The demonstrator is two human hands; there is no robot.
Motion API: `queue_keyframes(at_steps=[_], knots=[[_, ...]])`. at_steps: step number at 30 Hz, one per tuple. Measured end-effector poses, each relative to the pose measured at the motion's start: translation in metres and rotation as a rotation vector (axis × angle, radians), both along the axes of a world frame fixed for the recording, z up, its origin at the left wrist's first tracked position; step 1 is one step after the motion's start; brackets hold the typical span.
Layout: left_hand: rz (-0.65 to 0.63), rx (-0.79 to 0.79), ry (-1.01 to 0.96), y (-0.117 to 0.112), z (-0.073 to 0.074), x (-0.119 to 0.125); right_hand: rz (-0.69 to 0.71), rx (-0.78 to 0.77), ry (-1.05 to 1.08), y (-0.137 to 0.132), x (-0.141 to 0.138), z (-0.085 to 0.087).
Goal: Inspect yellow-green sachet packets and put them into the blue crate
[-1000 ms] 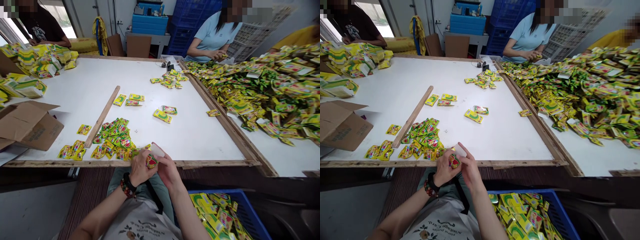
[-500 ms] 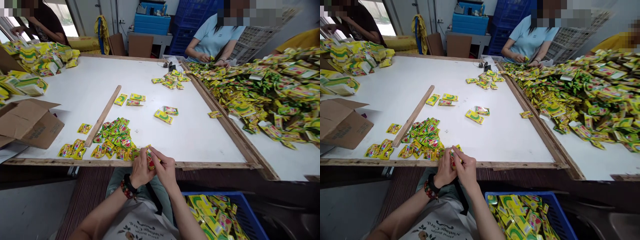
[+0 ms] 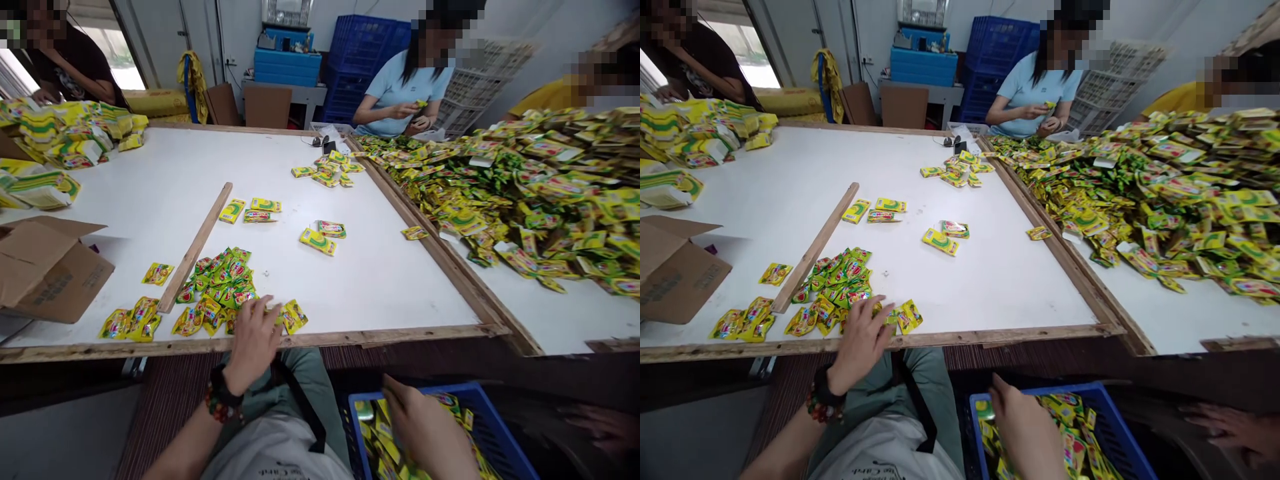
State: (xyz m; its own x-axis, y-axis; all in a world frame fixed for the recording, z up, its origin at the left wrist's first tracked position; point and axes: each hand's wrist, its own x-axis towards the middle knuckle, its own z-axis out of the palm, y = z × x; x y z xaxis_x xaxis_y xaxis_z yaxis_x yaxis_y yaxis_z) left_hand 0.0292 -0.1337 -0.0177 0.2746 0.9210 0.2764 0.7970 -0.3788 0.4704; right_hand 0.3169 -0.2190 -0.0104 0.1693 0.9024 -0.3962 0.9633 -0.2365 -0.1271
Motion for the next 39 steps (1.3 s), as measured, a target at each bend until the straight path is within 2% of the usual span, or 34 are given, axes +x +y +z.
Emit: queue_keyframes(at_steps=[2, 3, 5, 7, 9, 11, 14, 16, 19, 22, 25, 28, 31, 34, 36, 37, 39], knots=[[0.089, -0.015, 0.154, 0.007, 0.0, -0.008, -0.038, -0.107, -0.183, -0.008, 0.03, -0.007], [0.092, -0.027, 0.21, 0.01, 0.0, -0.01, -0.034, -0.082, -0.199, -0.005, 0.035, -0.008], [0.065, -0.039, 0.275, 0.014, -0.001, -0.01, 0.015, 0.096, -0.115, 0.019, 0.025, -0.01], [0.04, -0.04, 0.283, 0.016, 0.0, -0.009, 0.108, 0.317, 0.057, 0.068, -0.002, -0.009], [0.024, -0.035, 0.232, 0.016, 0.001, -0.01, 0.164, 0.435, 0.175, 0.134, -0.029, -0.008], [0.012, -0.024, 0.123, 0.014, 0.002, -0.014, 0.152, 0.482, 0.177, 0.204, -0.044, -0.006], [0.055, -0.039, -0.133, 0.009, 0.003, -0.023, 0.132, 0.477, 0.187, 0.292, -0.043, -0.002], [0.139, -0.101, -0.307, 0.005, 0.004, -0.03, 0.126, 0.439, 0.205, 0.328, -0.037, 0.0], [0.274, -0.196, -0.51, -0.002, 0.002, -0.037, 0.128, 0.398, 0.232, 0.347, -0.033, -0.002], [0.345, -0.257, -0.69, -0.005, -0.004, -0.038, 0.129, 0.426, 0.261, 0.328, -0.042, -0.009], [0.358, -0.309, -0.769, -0.003, -0.01, -0.032, 0.107, 0.526, 0.297, 0.276, -0.056, -0.012], [0.322, -0.204, -0.597, 0.002, -0.004, -0.018, 0.067, 0.743, 0.492, 0.203, -0.076, -0.008], [0.292, 0.002, -0.37, 0.001, 0.011, 0.003, -0.043, 0.91, 0.763, 0.131, -0.102, -0.005], [0.107, 0.072, -0.379, -0.007, 0.022, 0.026, -0.15, 0.913, 0.923, 0.079, -0.129, -0.009], [-0.009, 0.045, -0.451, -0.013, 0.02, 0.038, -0.15, 0.857, 1.065, 0.057, -0.14, -0.014], [0.004, 0.034, -0.483, -0.015, 0.017, 0.042, -0.147, 0.802, 1.147, 0.05, -0.142, -0.015], [0.123, 0.033, -0.519, -0.016, 0.008, 0.048, -0.173, 0.648, 1.345, 0.042, -0.139, -0.014]])
